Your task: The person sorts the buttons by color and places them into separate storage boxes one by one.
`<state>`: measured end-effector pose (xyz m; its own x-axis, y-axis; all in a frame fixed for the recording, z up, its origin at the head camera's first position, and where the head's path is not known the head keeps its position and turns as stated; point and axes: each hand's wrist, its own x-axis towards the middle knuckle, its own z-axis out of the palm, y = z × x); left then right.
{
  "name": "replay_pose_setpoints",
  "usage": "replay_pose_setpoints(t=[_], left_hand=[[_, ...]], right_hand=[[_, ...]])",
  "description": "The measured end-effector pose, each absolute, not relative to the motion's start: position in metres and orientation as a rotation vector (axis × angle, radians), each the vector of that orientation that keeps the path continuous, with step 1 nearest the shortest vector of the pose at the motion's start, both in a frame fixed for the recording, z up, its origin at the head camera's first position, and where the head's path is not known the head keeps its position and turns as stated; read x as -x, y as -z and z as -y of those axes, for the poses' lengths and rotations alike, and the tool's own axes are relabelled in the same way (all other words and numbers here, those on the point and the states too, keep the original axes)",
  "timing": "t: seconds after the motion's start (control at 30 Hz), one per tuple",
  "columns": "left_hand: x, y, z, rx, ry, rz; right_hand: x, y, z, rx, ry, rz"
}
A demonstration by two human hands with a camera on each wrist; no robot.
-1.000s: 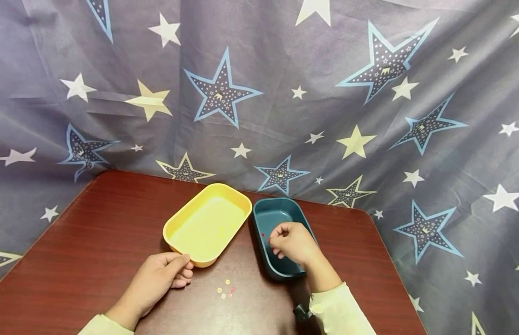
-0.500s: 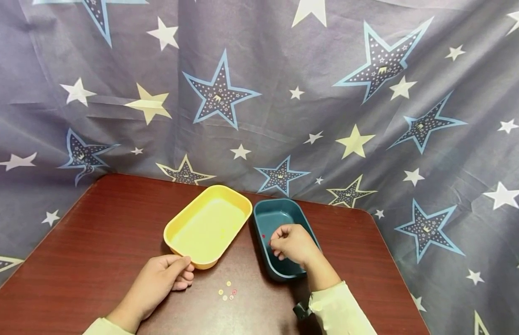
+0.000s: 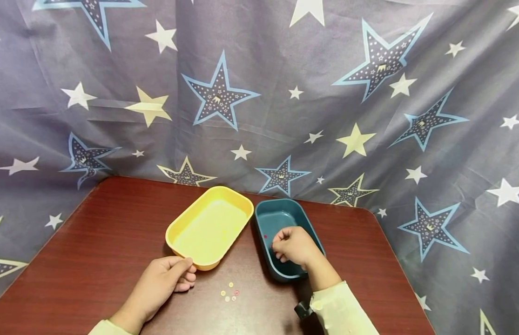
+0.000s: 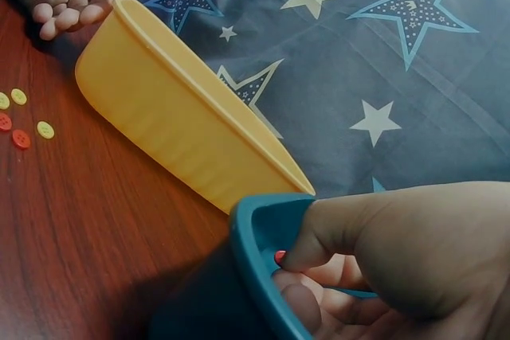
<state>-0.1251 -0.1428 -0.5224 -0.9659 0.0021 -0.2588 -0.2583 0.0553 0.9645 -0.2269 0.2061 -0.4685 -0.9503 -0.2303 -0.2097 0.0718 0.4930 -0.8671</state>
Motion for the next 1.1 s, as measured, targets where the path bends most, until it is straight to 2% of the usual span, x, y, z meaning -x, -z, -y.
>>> replay_pose_setpoints(t=[1.1], left_hand=[[0.124, 0.52, 0.1424, 0.291, -2.005, -2.129]], right_hand=[[0.2303, 0.4765, -0.2074, 0.173, 1.385, -2.46]])
